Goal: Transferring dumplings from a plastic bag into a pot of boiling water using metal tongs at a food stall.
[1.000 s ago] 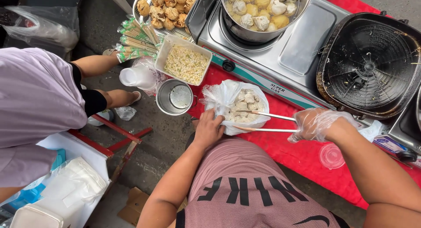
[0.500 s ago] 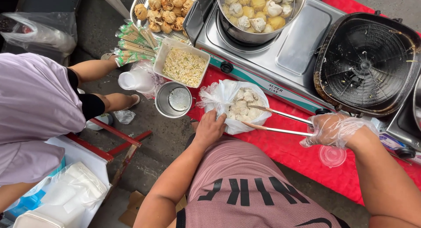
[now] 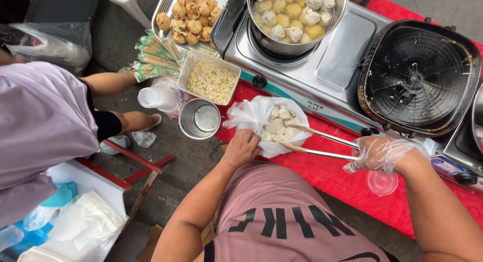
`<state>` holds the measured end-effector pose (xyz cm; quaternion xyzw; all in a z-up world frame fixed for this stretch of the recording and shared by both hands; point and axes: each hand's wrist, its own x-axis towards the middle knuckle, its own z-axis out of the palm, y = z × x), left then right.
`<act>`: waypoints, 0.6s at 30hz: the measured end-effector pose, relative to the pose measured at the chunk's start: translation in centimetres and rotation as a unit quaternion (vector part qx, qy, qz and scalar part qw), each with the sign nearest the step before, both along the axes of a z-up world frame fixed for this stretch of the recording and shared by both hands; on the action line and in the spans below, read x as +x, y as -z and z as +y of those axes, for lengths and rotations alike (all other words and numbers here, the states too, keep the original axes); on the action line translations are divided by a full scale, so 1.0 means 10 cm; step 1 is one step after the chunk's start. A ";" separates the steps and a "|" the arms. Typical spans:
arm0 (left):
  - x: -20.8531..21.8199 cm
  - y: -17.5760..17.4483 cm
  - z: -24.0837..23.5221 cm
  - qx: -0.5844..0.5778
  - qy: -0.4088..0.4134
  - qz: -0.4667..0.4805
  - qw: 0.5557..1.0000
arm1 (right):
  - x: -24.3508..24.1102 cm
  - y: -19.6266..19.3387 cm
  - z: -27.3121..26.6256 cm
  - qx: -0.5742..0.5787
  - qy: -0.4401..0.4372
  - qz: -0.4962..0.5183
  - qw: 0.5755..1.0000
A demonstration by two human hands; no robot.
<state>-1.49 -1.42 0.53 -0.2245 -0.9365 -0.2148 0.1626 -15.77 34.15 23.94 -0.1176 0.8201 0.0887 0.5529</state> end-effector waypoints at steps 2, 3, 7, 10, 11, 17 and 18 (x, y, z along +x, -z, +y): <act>0.00 -0.11 0.03 0.007 -0.019 -0.032 0.999 | 0.01 0.03 0.03 0.009 -0.005 -0.002 1.000; -0.01 -0.16 0.04 0.013 -0.038 -0.060 0.997 | 0.01 0.04 0.04 0.017 -0.010 0.001 1.000; 0.06 -0.30 0.21 0.004 -0.125 -0.212 0.969 | 0.07 -0.13 -0.02 0.007 0.021 -0.010 1.000; 0.03 -0.33 0.33 0.012 -0.183 -0.212 0.960 | 0.05 -0.18 -0.05 0.055 0.025 -0.002 0.998; 0.01 -0.33 0.34 0.038 -0.193 -0.171 0.965 | 0.05 -0.17 -0.03 0.052 0.030 0.002 0.998; 0.08 0.13 0.19 0.016 -0.137 -0.087 0.987 | 0.14 -0.04 0.16 0.057 0.032 0.006 0.998; 0.09 0.25 0.14 -0.006 -0.107 -0.059 0.992 | 0.15 -0.05 0.17 0.059 0.035 0.014 0.998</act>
